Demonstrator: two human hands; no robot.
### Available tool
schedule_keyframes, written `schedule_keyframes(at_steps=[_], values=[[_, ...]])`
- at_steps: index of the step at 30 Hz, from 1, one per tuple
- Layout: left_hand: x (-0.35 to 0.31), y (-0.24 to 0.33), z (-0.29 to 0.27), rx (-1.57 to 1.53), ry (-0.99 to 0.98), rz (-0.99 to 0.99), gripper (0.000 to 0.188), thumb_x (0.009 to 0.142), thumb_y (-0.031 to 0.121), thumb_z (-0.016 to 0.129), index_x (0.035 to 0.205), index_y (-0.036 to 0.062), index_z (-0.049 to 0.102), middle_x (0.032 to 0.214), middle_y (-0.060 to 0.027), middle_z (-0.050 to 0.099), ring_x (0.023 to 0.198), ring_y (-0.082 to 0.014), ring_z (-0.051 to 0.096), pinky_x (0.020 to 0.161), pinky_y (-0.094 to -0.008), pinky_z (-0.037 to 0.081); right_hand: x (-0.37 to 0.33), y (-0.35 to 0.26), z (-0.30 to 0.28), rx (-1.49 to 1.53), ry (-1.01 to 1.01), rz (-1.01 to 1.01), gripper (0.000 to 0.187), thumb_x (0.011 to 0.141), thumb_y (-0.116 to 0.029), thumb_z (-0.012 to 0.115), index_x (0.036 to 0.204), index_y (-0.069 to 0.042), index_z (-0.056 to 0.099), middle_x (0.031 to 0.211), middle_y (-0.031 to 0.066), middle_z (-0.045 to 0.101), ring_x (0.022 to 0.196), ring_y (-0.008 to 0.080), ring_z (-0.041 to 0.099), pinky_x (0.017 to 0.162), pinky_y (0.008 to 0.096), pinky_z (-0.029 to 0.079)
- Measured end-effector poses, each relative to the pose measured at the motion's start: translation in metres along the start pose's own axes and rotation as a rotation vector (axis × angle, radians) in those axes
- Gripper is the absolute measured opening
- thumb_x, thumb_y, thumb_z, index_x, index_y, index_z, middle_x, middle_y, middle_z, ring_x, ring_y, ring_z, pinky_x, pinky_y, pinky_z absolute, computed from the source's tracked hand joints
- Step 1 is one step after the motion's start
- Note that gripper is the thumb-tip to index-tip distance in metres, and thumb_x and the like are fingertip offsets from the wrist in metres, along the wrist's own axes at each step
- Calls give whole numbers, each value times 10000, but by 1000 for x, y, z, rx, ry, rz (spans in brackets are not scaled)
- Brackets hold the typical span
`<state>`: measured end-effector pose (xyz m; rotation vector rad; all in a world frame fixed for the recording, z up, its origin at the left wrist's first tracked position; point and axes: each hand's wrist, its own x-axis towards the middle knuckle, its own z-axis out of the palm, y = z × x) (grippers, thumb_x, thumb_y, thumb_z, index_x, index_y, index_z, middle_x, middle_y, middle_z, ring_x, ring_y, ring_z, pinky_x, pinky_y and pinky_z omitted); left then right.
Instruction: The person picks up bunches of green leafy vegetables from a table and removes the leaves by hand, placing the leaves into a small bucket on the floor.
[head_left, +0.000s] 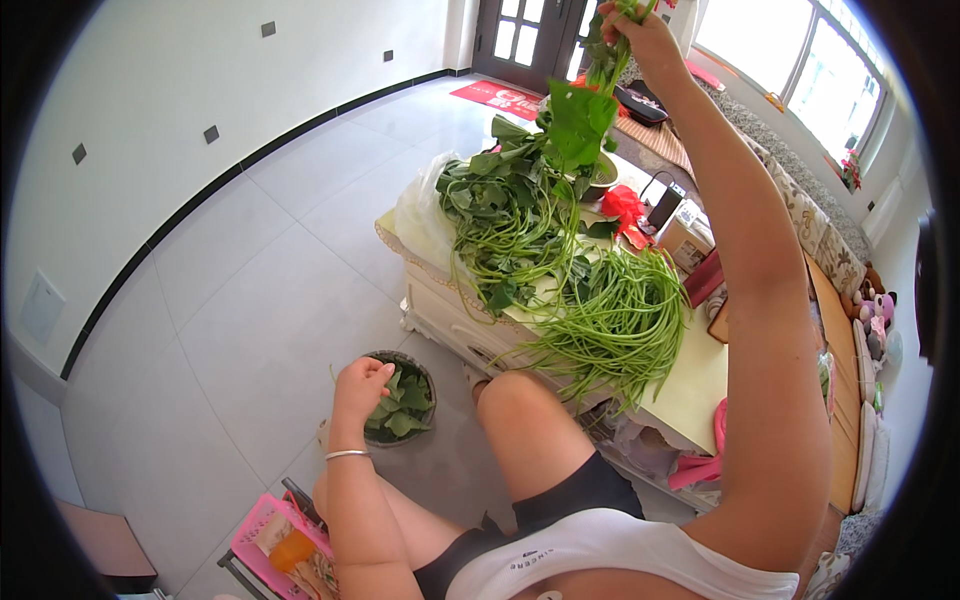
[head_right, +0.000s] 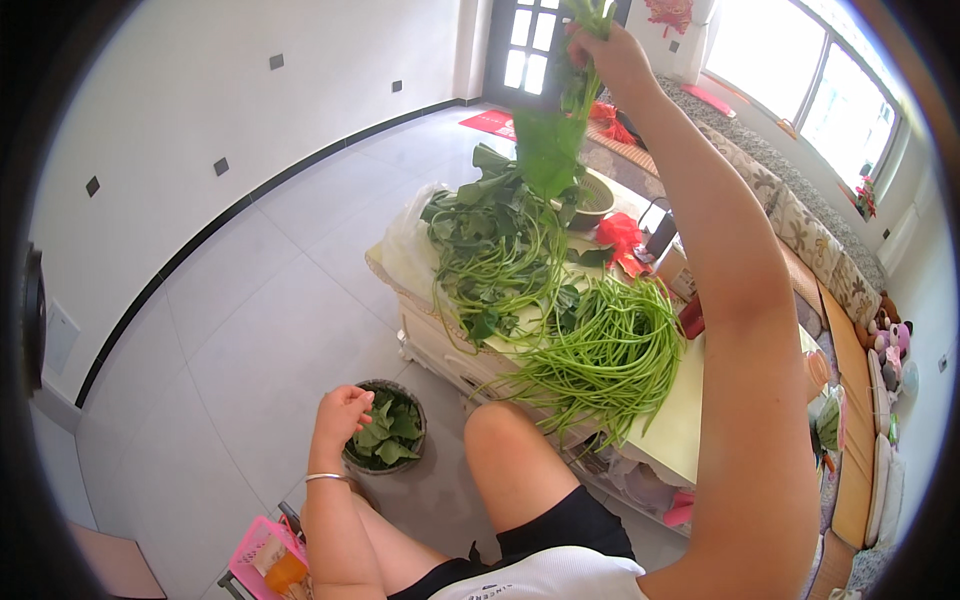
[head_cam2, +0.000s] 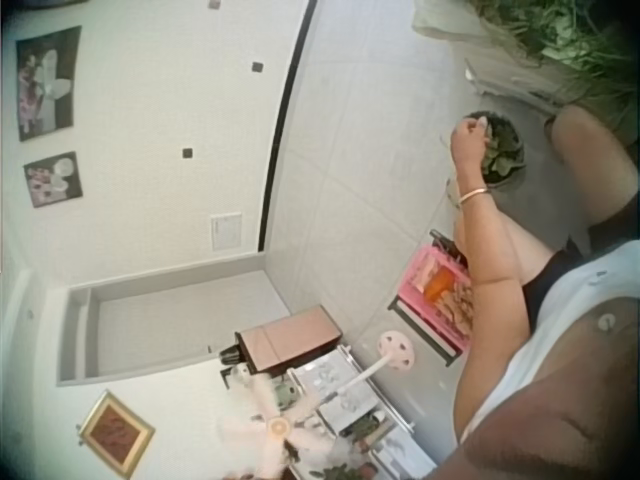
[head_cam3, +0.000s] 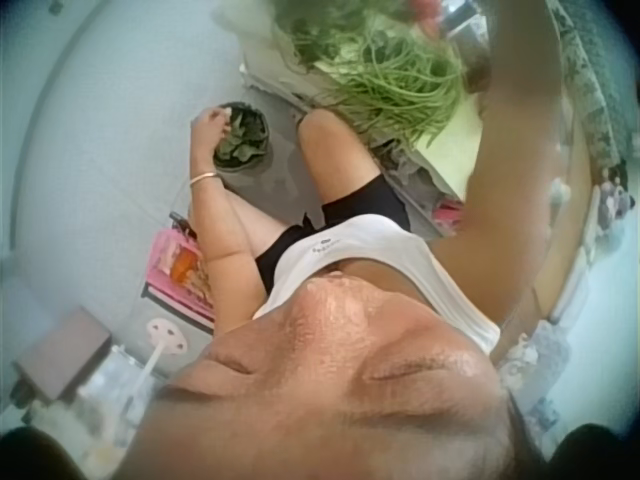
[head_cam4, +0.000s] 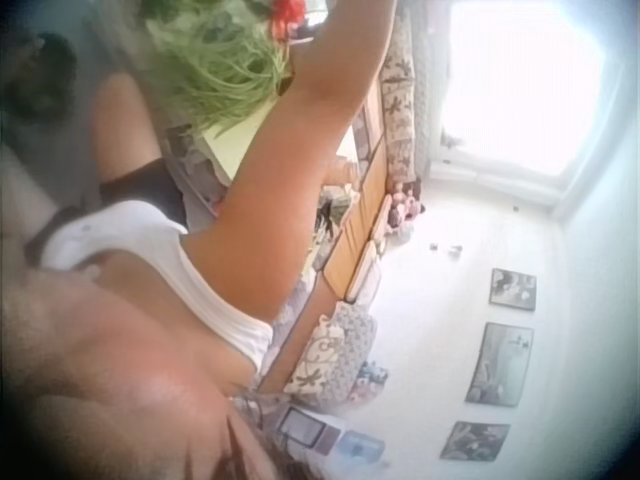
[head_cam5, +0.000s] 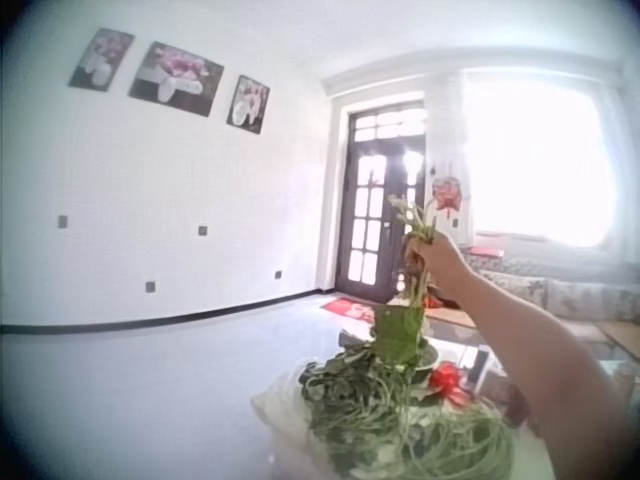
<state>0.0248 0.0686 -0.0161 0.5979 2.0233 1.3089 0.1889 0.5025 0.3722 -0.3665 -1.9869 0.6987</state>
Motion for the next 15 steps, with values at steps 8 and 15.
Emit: schedule_keyframes(at_steps=[8, 15], values=[[-1, -7, -1, 134, -1, 26, 295, 831, 251, 679, 907, -31, 634, 713, -85, 651, 577, -147, 615, 557, -288, 475, -80, 33, 47, -621, -677, -114, 251, 813, -107, 619, 1063, -85, 639, 945, 70, 684, 861, 172, 636, 791, 320, 499], [-1, -11, 2, 151, -37, 10, 361, 825, 265, 685, 976, -56, 622, 759, -109, 659, 591, -160, 626, 574, -296, 486, -201, 92, 76, -706, -1058, -119, 256, 750, -68, 606, 1002, -93, 643, 934, 136, 652, 906, 335, 618, 796, 443, 485]])
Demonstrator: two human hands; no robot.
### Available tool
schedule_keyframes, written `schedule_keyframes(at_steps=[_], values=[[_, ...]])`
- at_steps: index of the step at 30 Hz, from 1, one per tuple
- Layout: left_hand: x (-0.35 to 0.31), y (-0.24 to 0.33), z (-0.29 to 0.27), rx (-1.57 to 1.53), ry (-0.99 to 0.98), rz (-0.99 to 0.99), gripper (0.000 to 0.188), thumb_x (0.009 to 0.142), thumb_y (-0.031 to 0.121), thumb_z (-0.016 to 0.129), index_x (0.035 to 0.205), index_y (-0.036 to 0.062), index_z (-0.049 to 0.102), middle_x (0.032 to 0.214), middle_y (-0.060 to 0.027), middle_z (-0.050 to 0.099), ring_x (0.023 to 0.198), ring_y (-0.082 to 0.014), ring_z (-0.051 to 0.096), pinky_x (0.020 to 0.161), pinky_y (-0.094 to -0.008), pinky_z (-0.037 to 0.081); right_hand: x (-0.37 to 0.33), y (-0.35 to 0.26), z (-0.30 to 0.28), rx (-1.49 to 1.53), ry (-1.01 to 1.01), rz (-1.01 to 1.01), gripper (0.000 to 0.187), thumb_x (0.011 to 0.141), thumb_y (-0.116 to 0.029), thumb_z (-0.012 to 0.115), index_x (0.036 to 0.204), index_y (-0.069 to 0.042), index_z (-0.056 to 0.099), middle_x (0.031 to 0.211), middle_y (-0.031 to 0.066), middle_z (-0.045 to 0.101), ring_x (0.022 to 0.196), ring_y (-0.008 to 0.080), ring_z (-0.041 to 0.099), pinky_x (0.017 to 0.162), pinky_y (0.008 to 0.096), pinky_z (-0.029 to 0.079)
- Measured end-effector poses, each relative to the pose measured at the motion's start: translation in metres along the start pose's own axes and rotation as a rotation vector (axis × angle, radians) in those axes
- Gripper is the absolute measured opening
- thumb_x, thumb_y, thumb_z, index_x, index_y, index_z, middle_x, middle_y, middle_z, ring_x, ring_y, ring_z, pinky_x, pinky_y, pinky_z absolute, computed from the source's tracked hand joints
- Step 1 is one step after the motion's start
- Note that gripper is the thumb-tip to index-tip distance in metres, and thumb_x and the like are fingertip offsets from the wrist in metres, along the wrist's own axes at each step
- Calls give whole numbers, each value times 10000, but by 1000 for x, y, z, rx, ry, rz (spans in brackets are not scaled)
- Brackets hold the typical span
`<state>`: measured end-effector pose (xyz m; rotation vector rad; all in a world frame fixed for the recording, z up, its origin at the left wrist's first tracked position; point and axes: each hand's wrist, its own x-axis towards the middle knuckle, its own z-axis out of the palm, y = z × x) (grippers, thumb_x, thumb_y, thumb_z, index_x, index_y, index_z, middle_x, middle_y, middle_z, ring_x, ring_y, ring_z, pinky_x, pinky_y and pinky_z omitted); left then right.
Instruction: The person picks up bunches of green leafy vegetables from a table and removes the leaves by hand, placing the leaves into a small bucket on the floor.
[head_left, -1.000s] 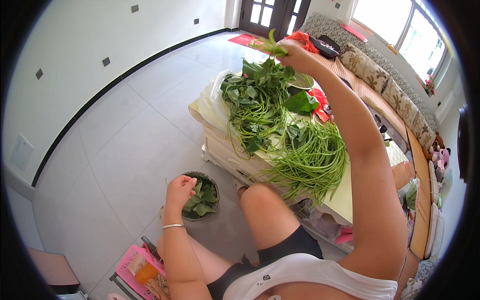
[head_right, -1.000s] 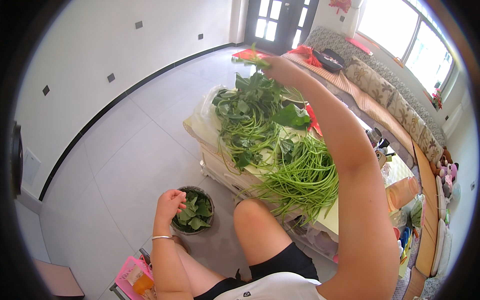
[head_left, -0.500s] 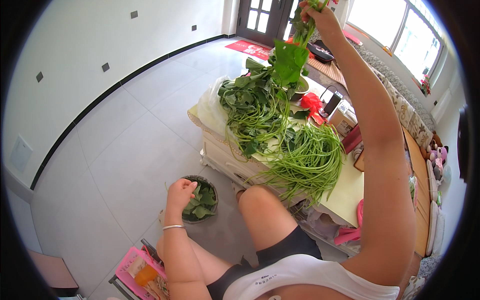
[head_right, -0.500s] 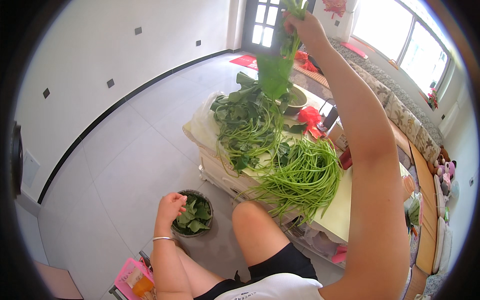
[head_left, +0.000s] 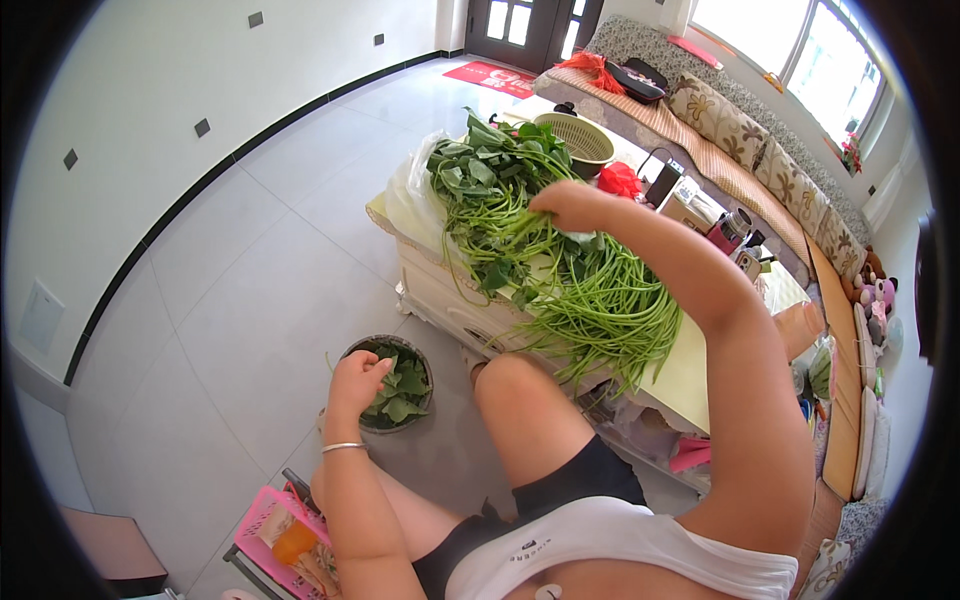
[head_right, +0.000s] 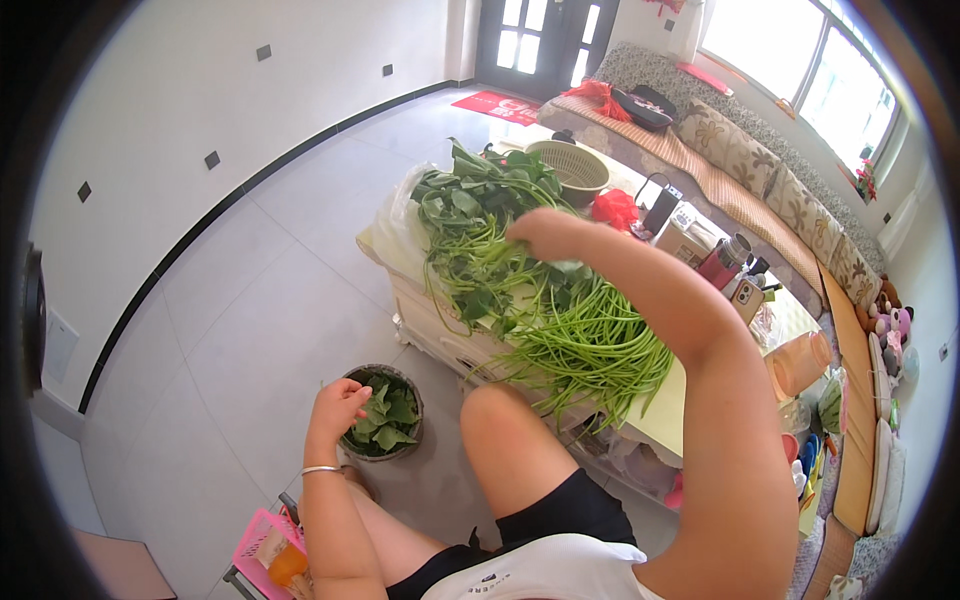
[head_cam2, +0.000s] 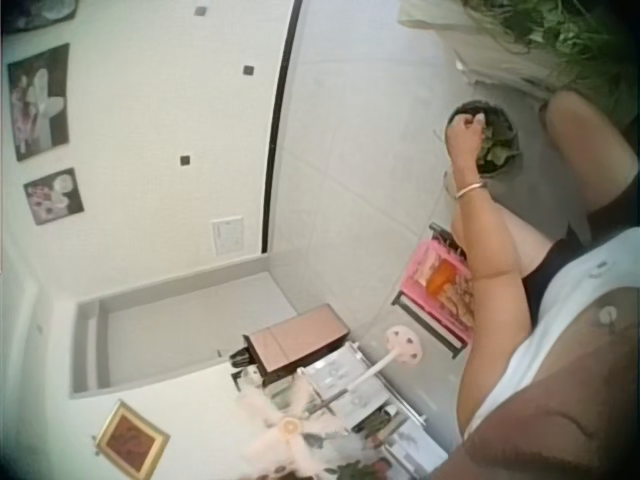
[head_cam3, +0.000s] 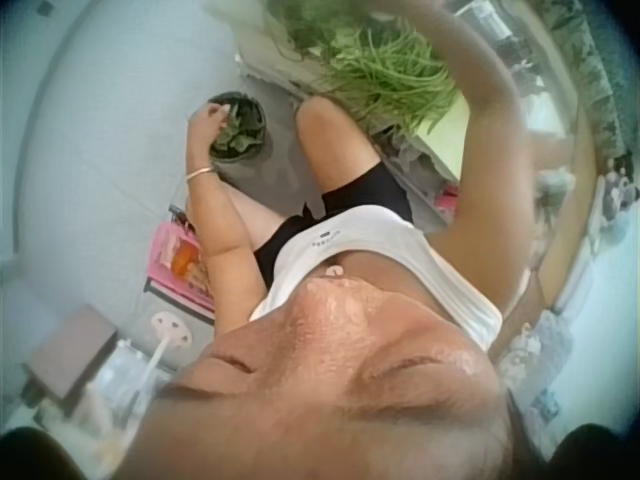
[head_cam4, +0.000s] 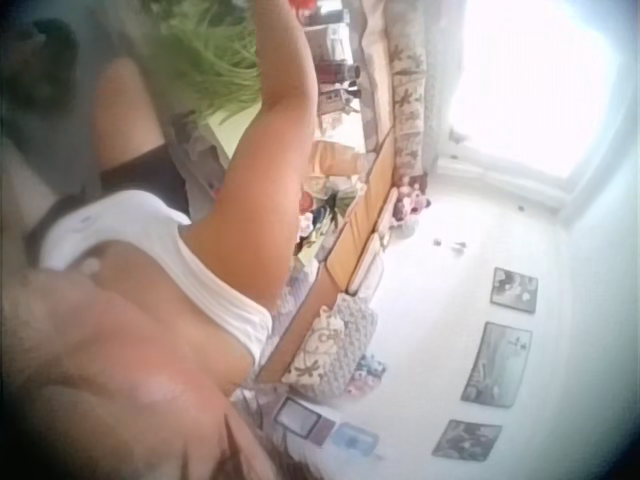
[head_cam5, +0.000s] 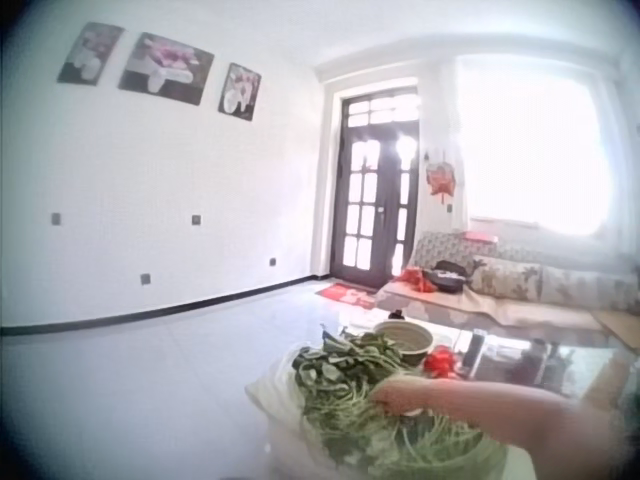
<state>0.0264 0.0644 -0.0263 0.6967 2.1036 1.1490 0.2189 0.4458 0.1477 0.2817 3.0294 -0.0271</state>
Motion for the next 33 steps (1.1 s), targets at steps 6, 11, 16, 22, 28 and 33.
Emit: schedule_keyframes(at_steps=[6, 11, 16, 22, 28, 33], values=[[5, -7, -4, 20, -9, -4, 389, 825, 266, 688, 1012, -66, 612, 780, -109, 659, 597, -161, 622, 581, -297, 491, 1, 8, 59, 309, 117, 39, 279, 726, -134, 661, 994, -62, 626, 896, 175, 633, 856, 369, 601, 730, 422, 468], [6, 1, 1, 7, -13, -11, 381, 822, 252, 695, 1019, -64, 613, 766, -105, 654, 600, -155, 613, 583, -295, 488, 7, 16, 95, 122, 87, 52, 333, 665, -188, 720, 958, -62, 623, 839, 166, 622, 828, 376, 597, 725, 434, 479], [8, 4, 2, 18, -28, -5, 384, 823, 249, 696, 1029, -64, 610, 735, -94, 639, 603, -149, 610, 583, -293, 478, 14, 1, 91, -163, 34, 137, 381, 610, -207, 732, 978, -130, 672, 940, 100, 624, 968, 300, 600, 832, 413, 459], [10, 2, 3, 54, -32, 9, 400, 824, 271, 692, 1036, -59, 613, 741, -102, 646, 613, -166, 620, 599, -301, 481, 15, 35, 47, 213, 92, 100, 347, 678, -205, 722, 985, -63, 644, 935, 136, 641, 878, 300, 610, 796, 385, 477], [9, 2, 2, 117, -34, 7, 404, 821, 281, 693, 1039, -51, 618, 737, -110, 647, 631, -170, 626, 621, -305, 483, 21, 63, -24, 361, 131, 120, 292, 747, -152, 698, 1020, -76, 630, 894, 70, 642, 784, 151, 598, 661, 320, 485], [10, 4, 2, 128, -32, 16, 400, 816, 286, 696, 1027, -46, 624, 737, -104, 648, 636, -176, 626, 624, -309, 484, 30, 81, -81, 324, 245, 306, 215, 862, -163, 662, 1061, -85, 640, 799, 35, 634, 711, 110, 570, 693, 293, 480]])
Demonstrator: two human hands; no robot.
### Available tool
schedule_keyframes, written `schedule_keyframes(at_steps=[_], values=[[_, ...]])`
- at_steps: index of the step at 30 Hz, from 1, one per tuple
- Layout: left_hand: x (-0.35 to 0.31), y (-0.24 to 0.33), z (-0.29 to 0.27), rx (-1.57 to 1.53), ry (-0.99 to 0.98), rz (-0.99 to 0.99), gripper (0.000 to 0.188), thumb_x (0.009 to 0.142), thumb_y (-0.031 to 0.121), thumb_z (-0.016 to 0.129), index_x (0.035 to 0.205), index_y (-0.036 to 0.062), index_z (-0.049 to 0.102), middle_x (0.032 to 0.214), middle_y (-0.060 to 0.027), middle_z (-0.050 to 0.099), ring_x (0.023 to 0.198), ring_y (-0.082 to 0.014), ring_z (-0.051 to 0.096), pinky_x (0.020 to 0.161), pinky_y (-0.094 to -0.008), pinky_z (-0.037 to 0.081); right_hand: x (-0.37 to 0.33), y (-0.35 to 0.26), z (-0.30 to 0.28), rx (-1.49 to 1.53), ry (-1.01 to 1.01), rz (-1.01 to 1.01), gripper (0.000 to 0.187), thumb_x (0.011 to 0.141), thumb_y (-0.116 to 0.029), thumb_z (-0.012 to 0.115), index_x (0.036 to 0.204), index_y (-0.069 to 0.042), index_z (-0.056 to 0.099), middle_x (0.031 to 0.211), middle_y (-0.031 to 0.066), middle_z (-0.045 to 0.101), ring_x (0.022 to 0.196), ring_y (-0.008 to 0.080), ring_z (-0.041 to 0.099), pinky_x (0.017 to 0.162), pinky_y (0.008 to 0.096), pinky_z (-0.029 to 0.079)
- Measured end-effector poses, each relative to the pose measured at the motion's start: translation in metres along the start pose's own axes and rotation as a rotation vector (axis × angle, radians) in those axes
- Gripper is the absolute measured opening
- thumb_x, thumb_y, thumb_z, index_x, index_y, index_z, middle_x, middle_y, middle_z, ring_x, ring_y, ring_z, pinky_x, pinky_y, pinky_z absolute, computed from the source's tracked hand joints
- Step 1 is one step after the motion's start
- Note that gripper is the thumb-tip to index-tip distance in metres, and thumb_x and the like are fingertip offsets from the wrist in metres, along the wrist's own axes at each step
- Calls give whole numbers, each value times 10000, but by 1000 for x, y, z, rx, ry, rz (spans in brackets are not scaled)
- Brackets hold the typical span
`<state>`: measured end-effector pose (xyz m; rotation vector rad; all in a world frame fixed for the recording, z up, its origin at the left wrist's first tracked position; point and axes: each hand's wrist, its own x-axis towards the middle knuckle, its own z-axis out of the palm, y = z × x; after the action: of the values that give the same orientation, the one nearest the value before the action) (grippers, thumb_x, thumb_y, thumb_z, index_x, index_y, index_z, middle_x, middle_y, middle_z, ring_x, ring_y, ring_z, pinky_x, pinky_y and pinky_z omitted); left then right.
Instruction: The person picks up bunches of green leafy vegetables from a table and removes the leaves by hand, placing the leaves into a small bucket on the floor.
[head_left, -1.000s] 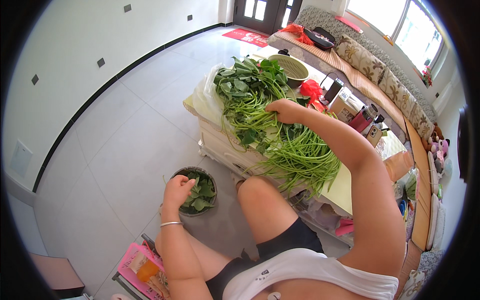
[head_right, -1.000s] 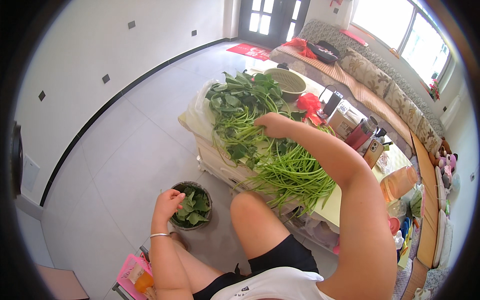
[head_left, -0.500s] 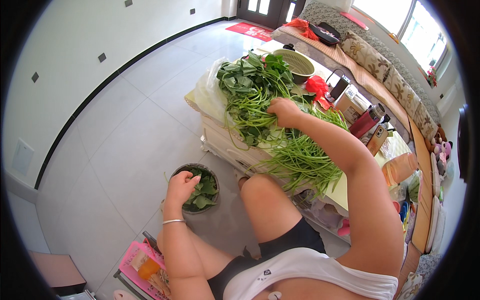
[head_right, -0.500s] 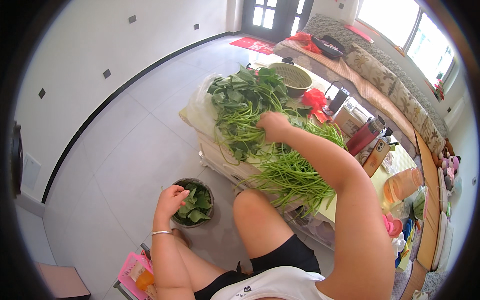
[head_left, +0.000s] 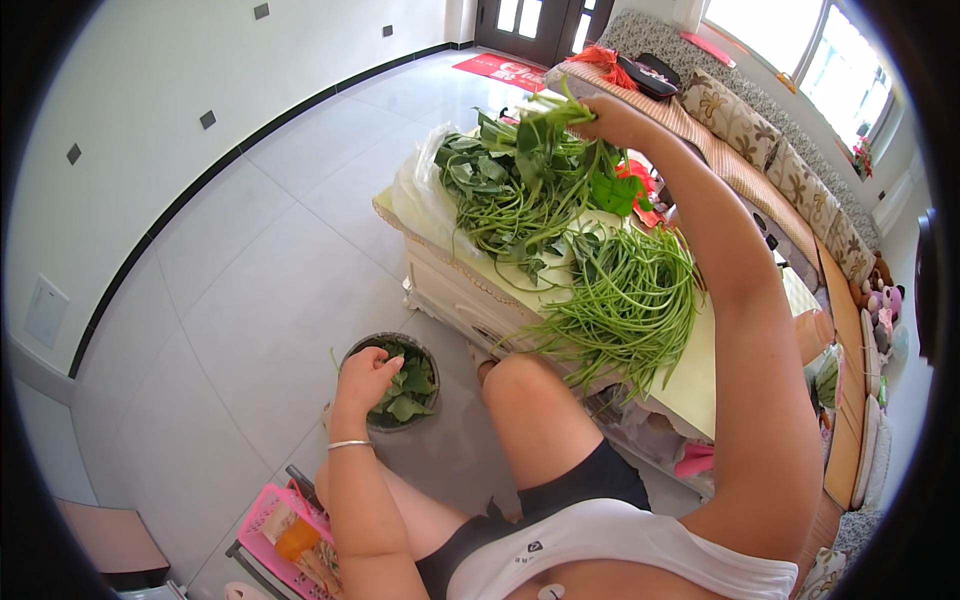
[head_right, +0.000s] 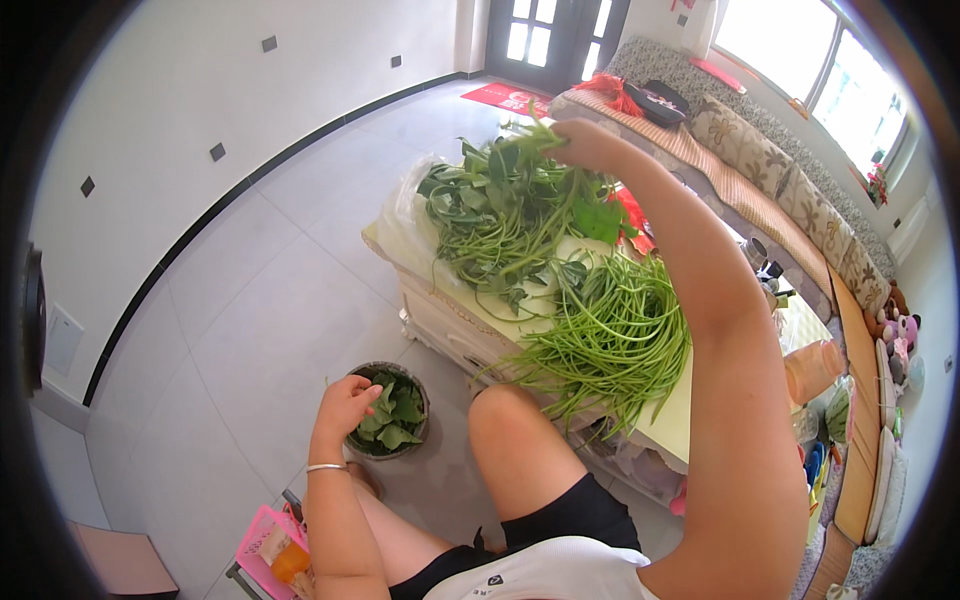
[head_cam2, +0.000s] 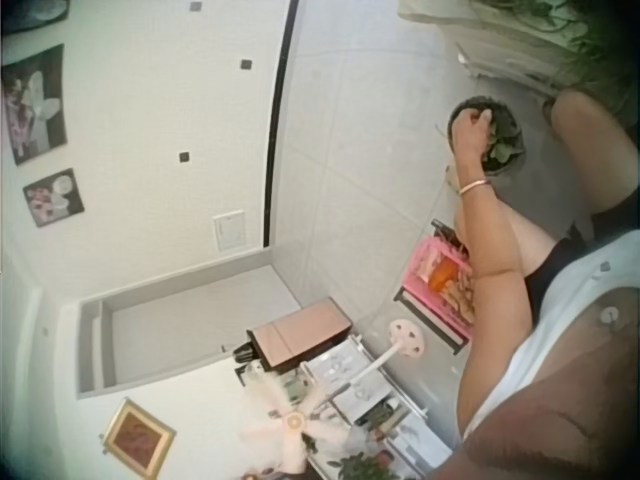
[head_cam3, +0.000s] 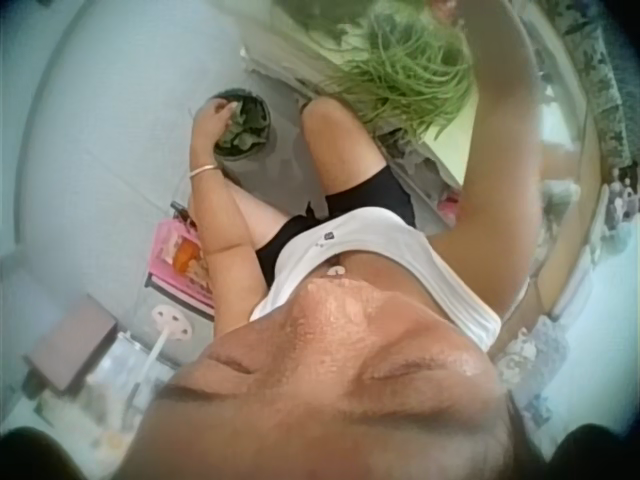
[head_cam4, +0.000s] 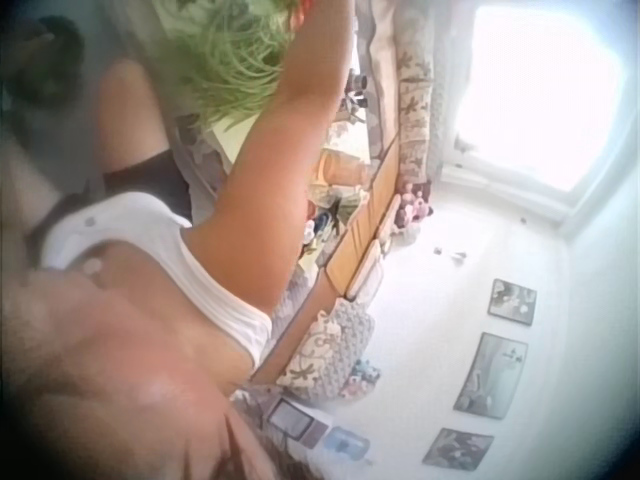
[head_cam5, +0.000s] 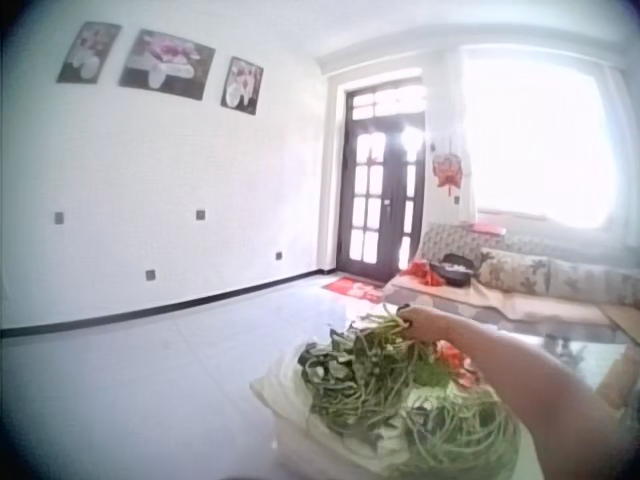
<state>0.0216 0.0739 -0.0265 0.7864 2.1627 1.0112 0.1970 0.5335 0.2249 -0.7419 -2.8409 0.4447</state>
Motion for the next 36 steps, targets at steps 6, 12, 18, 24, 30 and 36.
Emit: schedule_keyframes(at_steps=[6, 12, 18, 24, 30, 36], values=[[1, -1, 2, -24, -7, -1, 421, 807, 309, 701, 1023, -45, 624, 741, -100, 653, 640, -179, 626, 627, -312, 483, 4, -24, -29, -233, 200, -263, 285, 812, -83, 649, 1089, -23, 615, 895, 119, 664, 808, 241, 617, 776, 330, 486], [2, -1, 4, -5, -3, 40, 422, 817, 299, 695, 1036, -52, 612, 775, -97, 652, 637, -164, 618, 615, -301, 481, 8, -16, -7, -535, -58, -83, 382, 757, -48, 650, 1129, -31, 568, 1027, 181, 633, 1014, 343, 593, 868, 435, 453], [-1, -1, -1, 25, 0, 23, 433, 814, 305, 698, 1044, -52, 610, 780, -101, 650, 662, -175, 620, 627, -305, 483, -9, -31, -21, -378, 128, -306, 326, 740, -13, 655, 1060, -13, 589, 932, 189, 631, 880, 317, 611, 789, 386, 466], [1, 0, 2, 40, -11, 24, 457, 801, 336, 707, 1047, -39, 620, 777, -110, 656, 700, -212, 623, 665, -327, 486, 1, -17, -56, -110, 253, -134, 247, 776, -47, 625, 1020, -39, 590, 867, 138, 643, 809, 252, 629, 726, 359, 490], [6, -2, 5, 40, -11, 32, 473, 803, 324, 710, 1059, -60, 605, 807, -145, 670, 720, -219, 645, 689, -331, 502, 6, -41, -100, 182, 498, -76, 226, 871, -201, 630, 1005, -19, 624, 745, 48, 619, 671, 123, 559, 628, 295, 452], [6, 9, 10, 52, -45, 33, 454, 805, 313, 707, 1040, -63, 607, 782, -147, 666, 676, -216, 644, 668, -334, 501, 6, -60, -156, 106, 746, -96, 197, 878, -147, 601, 1024, -17, 633, 778, 42, 633, 688, 116, 553, 647, 280, 447]])
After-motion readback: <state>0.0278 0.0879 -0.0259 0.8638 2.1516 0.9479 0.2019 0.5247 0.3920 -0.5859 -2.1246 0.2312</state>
